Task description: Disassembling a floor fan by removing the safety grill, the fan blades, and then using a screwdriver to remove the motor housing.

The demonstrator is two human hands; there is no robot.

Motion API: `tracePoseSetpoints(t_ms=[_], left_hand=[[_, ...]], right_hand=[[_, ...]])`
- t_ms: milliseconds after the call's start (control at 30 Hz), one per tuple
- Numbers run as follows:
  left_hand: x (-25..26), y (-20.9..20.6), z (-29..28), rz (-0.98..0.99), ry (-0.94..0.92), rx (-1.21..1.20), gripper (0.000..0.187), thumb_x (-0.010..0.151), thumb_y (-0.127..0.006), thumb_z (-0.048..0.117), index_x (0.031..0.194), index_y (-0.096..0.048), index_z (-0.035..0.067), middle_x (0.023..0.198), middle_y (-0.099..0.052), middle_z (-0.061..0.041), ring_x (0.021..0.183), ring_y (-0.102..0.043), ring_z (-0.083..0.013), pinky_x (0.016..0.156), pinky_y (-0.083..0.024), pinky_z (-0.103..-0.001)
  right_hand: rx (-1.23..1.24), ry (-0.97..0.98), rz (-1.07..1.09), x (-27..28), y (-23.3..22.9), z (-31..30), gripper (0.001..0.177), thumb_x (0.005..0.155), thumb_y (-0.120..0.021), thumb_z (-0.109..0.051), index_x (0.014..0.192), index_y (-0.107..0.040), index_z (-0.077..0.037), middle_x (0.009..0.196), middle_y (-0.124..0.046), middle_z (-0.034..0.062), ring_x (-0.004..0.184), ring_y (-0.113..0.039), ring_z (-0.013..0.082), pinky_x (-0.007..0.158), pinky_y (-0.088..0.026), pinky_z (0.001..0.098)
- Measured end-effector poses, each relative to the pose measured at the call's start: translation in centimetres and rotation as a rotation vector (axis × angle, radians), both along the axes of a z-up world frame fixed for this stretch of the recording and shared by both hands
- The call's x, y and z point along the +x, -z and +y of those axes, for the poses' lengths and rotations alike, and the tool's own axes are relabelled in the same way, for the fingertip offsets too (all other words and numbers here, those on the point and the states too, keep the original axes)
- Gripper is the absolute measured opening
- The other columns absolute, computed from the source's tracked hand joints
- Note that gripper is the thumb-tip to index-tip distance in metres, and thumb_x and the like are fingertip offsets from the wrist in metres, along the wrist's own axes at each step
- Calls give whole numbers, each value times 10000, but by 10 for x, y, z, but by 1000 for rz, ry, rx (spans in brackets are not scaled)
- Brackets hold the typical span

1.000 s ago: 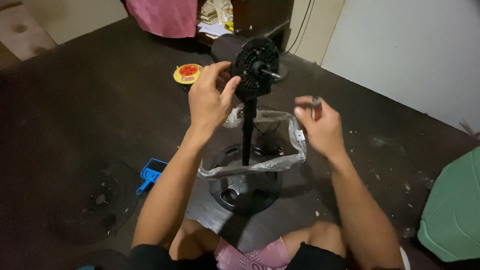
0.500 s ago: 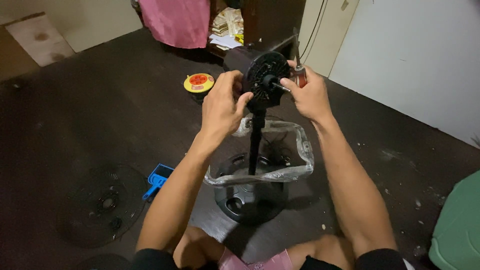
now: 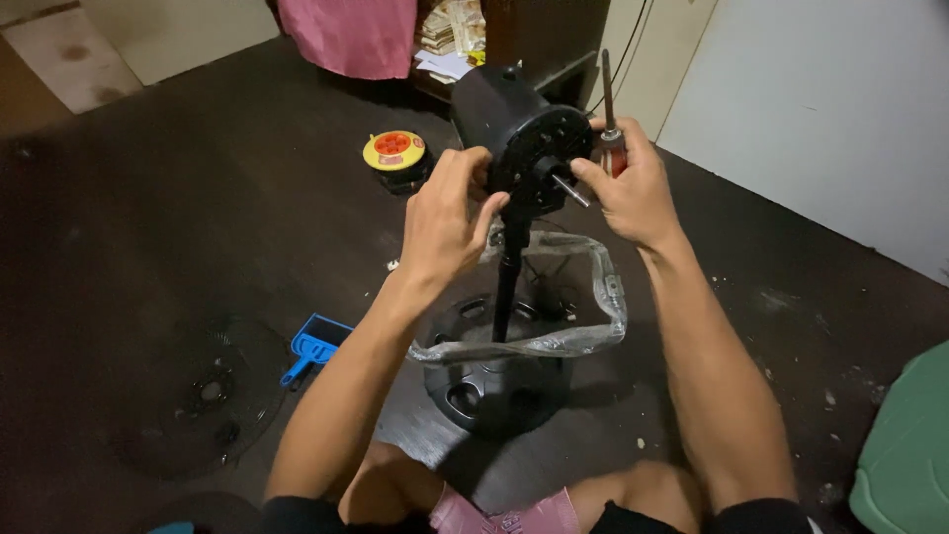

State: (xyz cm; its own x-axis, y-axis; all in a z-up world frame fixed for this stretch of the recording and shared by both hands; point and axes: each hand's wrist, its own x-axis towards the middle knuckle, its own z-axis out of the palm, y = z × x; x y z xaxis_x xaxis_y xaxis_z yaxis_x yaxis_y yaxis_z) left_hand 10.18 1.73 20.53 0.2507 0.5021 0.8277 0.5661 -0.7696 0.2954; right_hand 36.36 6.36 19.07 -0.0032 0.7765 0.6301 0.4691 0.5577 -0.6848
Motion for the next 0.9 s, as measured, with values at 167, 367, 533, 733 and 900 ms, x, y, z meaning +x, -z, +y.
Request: tracePoseSetpoints(t_ms=[167,367,533,733,900], left_hand=[[0,19,1,29,-19,75,335,987,-706,243,1251,-537,127,935,-524,-30,818,-687,-322,677,-555,-462],[-1,28,-3,3,-21,106,316,989,-712,253,1238,-555,139,924,-533,-6,818,-698,-257,693,-569,-382],[3,26,-8,-69,14,82,298,1006,-692,244,1238,-554,118,917,-549,-20,811,-696,-248,660,-576,-366],[11,27,-14,-211,27,29,252,1020,-682,243,1209,-585,107,896,-580,-51,796,-695,-279,652,-576,-369],[14,20,-13,-275,16,-9,192,1032,-660,235,1159,-615,98,878,-623,-62,784,-706,-277,657,-580,-377]], right_hand=[[118,4,-41,-1,-1,-20,453,907,-853,-119,1298,-627,-91,997,-653,201,831,-639,326,770,-514,442],[194,16,-44,-1,12,-20,437,908,-856,-122,1288,-641,-91,1064,-645,171,856,-640,306,771,-524,426],[218,23,-41,-5,5,-30,438,936,-847,-151,1321,-646,-98,1160,-669,179,1015,-671,350,908,-515,458],[112,38,54,0,33,-15,403,947,-827,-184,1313,-672,-116,1138,-708,143,1055,-680,296,943,-517,434],[42,46,119,-6,25,-10,356,967,-818,-221,1270,-674,-105,1042,-699,157,922,-669,256,776,-578,445]])
